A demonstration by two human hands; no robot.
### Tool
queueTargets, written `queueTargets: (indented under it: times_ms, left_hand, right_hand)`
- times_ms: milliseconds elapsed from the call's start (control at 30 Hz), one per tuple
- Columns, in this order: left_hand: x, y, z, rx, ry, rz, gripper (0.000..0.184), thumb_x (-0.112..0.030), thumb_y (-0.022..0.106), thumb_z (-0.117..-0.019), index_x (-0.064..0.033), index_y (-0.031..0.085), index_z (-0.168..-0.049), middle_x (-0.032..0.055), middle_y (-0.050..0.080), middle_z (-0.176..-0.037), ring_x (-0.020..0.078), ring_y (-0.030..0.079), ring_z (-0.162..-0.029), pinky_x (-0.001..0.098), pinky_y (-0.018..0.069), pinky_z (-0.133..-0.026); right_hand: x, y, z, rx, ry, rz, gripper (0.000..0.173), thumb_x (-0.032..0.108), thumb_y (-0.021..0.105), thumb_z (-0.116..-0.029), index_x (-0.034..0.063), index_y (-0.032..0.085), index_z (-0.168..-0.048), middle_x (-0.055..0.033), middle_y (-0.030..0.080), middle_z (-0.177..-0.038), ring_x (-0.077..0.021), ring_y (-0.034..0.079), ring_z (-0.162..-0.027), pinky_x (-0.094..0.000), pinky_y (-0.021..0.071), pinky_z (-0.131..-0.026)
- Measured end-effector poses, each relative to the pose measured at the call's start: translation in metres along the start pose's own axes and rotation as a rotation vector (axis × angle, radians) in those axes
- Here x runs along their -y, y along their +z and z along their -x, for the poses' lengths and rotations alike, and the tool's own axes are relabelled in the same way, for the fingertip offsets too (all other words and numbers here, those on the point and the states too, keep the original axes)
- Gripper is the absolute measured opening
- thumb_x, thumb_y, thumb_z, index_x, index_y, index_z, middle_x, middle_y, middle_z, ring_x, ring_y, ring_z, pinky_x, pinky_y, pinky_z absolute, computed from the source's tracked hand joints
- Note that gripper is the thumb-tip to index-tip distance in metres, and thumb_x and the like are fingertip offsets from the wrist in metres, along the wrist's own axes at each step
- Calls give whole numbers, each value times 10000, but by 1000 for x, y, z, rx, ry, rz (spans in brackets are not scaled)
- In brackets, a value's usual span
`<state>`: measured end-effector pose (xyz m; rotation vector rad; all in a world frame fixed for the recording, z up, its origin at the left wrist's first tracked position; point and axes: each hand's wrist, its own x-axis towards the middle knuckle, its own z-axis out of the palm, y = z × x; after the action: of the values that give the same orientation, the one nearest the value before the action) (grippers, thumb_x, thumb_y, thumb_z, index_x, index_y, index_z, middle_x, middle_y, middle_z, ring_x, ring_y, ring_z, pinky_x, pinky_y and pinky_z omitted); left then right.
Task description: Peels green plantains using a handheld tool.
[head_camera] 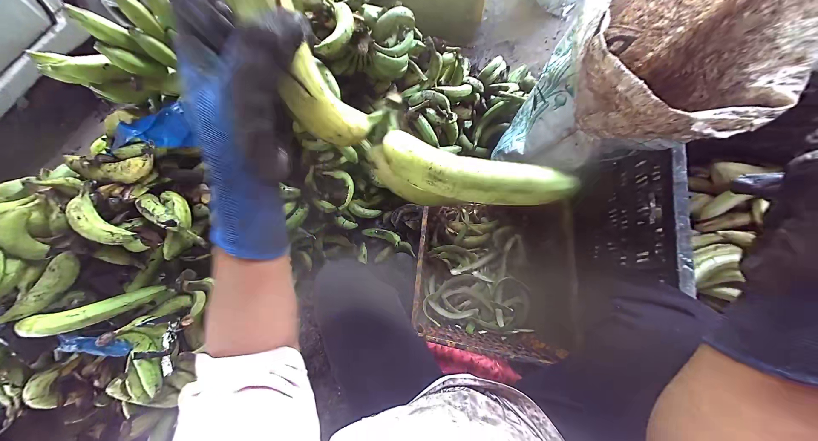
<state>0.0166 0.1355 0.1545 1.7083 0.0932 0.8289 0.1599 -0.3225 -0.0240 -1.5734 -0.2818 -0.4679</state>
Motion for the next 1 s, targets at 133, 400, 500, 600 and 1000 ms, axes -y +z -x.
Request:
queueTargets:
  times_ms: [133,400,500,600,1000]
  left_hand:
    - [107,99,108,301,-483,-47,599,-115,713,-902,-119,429,-1429,63,669,-1127,146,683,-924,353,605,-792]
    - [104,141,123,449,-561,330,540,-260,650,-972,-229,436,-1466,53,670,-1180,179,677,-975,388,597,-813]
    - [85,142,121,341,-514,322,562,-324,672,-964,-310,433,-1471,25,672,-1199,170,681,-981,378,603,-779]
    - [85,143,130,223,-416,269,599,-317,689,-964,-308,406,-1492,11,663,-1226,143,679,-985,341,604,-783]
    - [95,117,114,297,-512,864,459,-452,497,-1039,-247,491,-1449,68,623,-1310,227,656,-1112,444,597,-869]
  right_hand:
    - [28,15,-2,-54,13,-18,404,301,643,-985,85,551,-1314,42,640,-1167,-78,660,-974,-300,584,-881]
    - [48,31,36,-63,211,-384,306,283,316,-1129,202,420,-1405,78,631,-1119,-68,667,-912,-260,603,-781]
    - [37,76,95,73,353,-502,293,308,452,-1085,217,470,-1363,24,652,-1067,-134,672,-876,-331,610,-745]
    - [30,105,154,210,530,-199,479,368,521,-1046,66,493,-1416,-84,706,-1047,-201,729,-817,-405,652,-689]
    - [30,92,168,800,820,8,417,439,472,-1061,136,655,-1283,-59,722,-987,-167,697,-801,-401,611,-713]
